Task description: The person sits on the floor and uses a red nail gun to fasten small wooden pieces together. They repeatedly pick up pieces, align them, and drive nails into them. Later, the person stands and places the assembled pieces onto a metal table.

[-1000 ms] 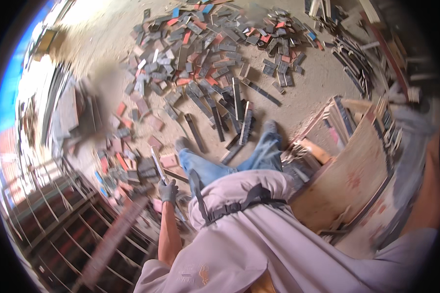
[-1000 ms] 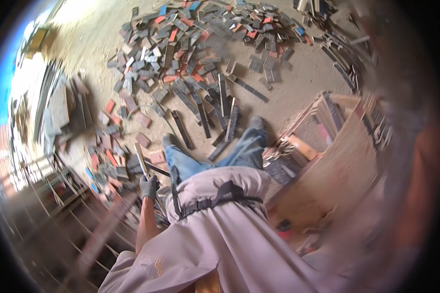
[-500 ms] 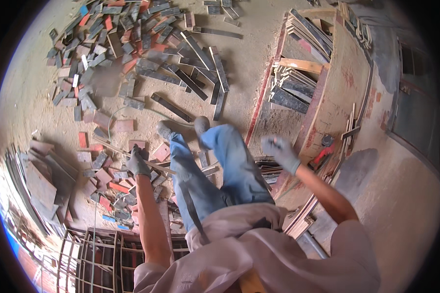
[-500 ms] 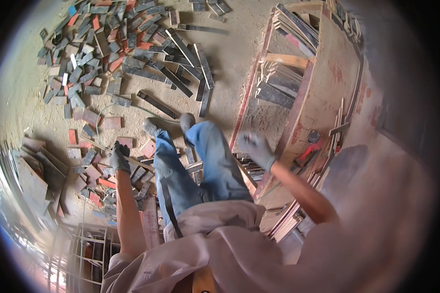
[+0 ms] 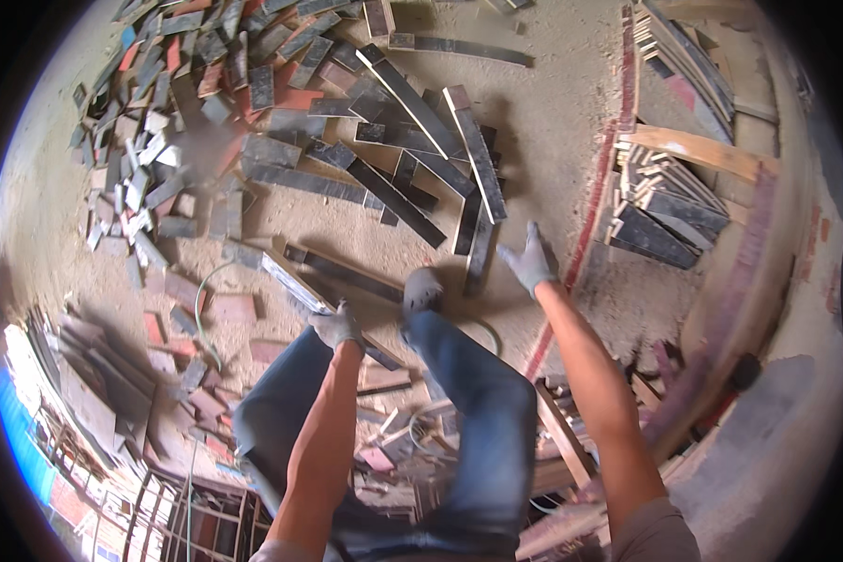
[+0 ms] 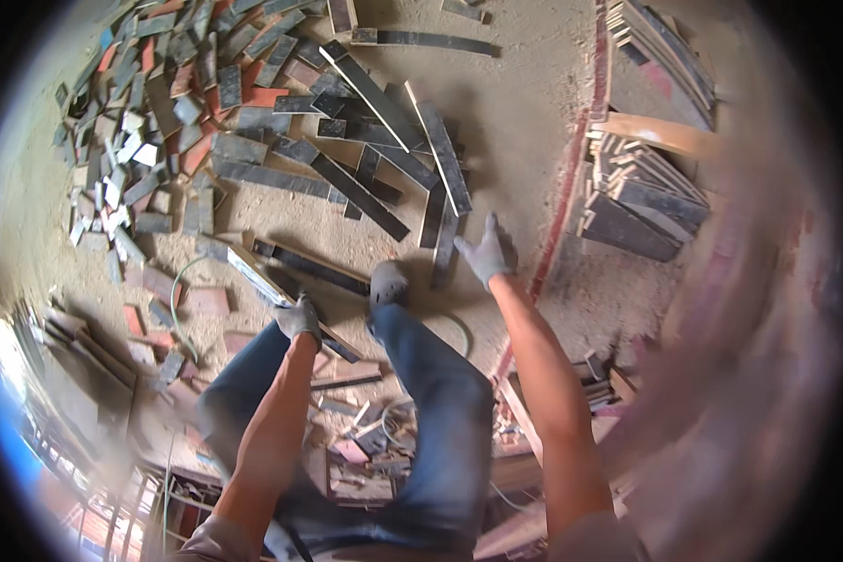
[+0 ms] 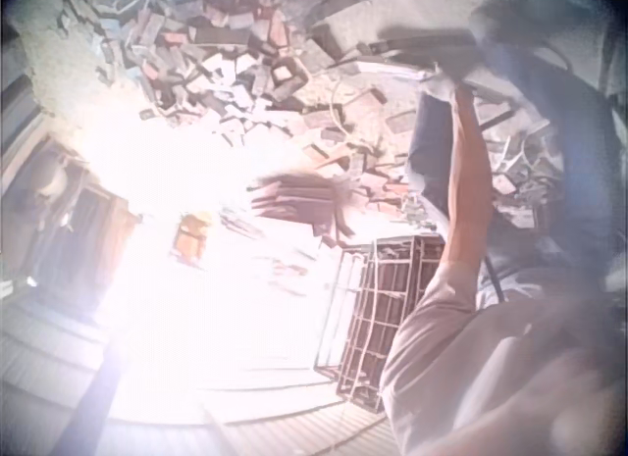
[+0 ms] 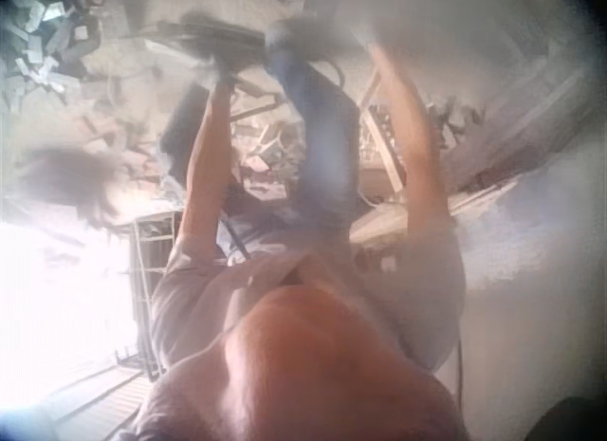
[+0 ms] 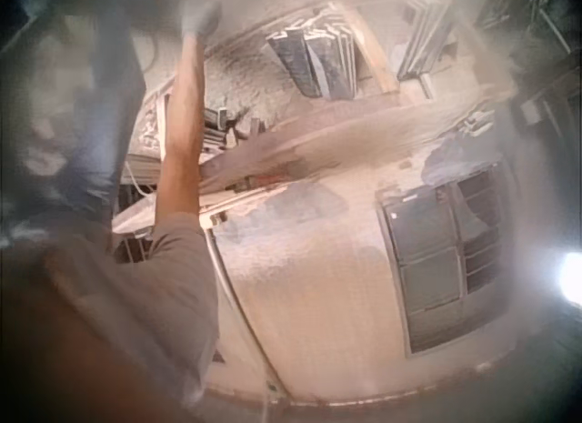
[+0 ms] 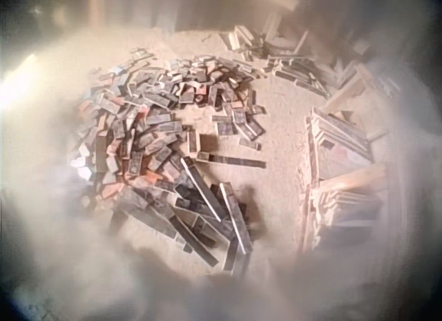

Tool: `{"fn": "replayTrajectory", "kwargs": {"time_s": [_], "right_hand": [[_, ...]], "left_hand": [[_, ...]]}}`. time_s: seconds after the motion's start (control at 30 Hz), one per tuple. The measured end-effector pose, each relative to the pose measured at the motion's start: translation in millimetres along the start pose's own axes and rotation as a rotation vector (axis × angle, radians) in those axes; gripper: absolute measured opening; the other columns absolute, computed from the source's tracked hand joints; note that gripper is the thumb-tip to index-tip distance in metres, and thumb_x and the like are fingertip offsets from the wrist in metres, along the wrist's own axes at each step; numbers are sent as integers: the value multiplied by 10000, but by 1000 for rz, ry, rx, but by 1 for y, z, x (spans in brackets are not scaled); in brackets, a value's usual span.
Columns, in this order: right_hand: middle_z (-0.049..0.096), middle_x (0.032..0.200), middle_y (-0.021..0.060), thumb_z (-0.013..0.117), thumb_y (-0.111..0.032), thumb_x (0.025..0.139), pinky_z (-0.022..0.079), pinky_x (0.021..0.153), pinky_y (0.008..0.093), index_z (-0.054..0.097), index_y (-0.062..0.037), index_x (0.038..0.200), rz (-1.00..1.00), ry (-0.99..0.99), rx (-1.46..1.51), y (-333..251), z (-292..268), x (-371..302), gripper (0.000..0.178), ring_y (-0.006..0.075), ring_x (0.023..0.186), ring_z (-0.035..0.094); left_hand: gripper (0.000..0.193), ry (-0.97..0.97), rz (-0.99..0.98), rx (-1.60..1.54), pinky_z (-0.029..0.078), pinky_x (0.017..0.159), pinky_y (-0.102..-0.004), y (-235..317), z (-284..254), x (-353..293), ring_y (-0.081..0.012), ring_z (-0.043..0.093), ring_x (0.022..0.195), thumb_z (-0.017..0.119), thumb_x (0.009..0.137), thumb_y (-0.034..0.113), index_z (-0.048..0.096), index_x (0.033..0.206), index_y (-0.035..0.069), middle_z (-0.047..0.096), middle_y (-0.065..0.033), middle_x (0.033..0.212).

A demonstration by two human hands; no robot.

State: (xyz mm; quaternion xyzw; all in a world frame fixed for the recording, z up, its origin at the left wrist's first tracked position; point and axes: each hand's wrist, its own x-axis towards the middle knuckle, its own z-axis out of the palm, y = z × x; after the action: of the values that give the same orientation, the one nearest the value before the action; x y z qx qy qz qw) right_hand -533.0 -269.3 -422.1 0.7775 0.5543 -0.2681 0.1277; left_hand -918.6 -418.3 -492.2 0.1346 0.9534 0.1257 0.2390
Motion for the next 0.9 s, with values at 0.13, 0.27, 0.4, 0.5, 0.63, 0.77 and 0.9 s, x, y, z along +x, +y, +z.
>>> {"fn": "replayTrajectory", "kwargs": {"time_s": [0.13, 0.27, 0.4, 0.5, 0.63, 0.77, 0.9], "right_hand": [[561, 1534, 303, 937, -586, 765, 479, 1153, 527, 206, 49, 1686, 68, 87, -54, -23, 70, 126, 1337, 458, 1376, 580], [597, 1410, 253, 940, -303, 790, 508, 1093, 531, 478, -28, 1460, 46, 176, 27, 16, 133, 196, 859, 453, 1317, 602], [638, 1222, 200, 844, -124, 759, 554, 939, 532, 579, -89, 1252, -170, 395, 345, -15, 101, 185, 562, 434, 1129, 678], [671, 1178, 217, 839, -179, 843, 552, 958, 455, 560, -32, 1306, -430, 345, 449, -61, 85, 200, 561, 400, 1097, 699], [679, 1260, 264, 963, -355, 798, 548, 1008, 463, 545, -9, 1389, -406, 249, 76, -142, 89, 247, 802, 363, 1160, 691], [750, 1097, 210, 942, -341, 728, 583, 900, 427, 665, 1, 1168, -541, 91, 231, -142, 64, 288, 622, 317, 966, 733], [712, 1154, 231, 884, -250, 715, 559, 931, 437, 658, 8, 1198, -549, -4, 120, -133, 44, 265, 593, 350, 1060, 715]], "left_hand": [[840, -188, -174, 58, 572, 983, -511, 8, 106, 41, -462, 707, 1159, 974, 804, 391, 521, 1325, -86, 698, -297, 1206], [1036, -22, -139, 177, 571, 980, -524, -1, 177, 61, -465, 704, 1150, 1035, 682, 502, 476, 1325, -88, 672, -321, 1219], [801, -65, -66, -337, 562, 944, -426, -72, 179, 100, -336, 687, 1001, 986, 698, 218, 471, 1232, -84, 642, -238, 1157], [695, -77, -41, -439, 559, 884, -399, -47, 173, 92, -248, 649, 928, 946, 710, 171, 486, 1174, -66, 632, -166, 1075], [607, -313, 204, -759, 526, 762, -302, 40, 146, 103, -145, 611, 856, 834, 754, 51, 534, 1271, -52, 642, -68, 1019], [440, -563, 210, -886, 551, 697, -309, 92, 144, 121, -156, 652, 790, 776, 794, -25, 593, 1193, -1, 659, -48, 918], [406, -606, 28, -1160, 625, 688, -376, 91, 166, 109, -239, 711, 760, 758, 845, -109, 576, 1181, 29, 666, -94, 945]]}}
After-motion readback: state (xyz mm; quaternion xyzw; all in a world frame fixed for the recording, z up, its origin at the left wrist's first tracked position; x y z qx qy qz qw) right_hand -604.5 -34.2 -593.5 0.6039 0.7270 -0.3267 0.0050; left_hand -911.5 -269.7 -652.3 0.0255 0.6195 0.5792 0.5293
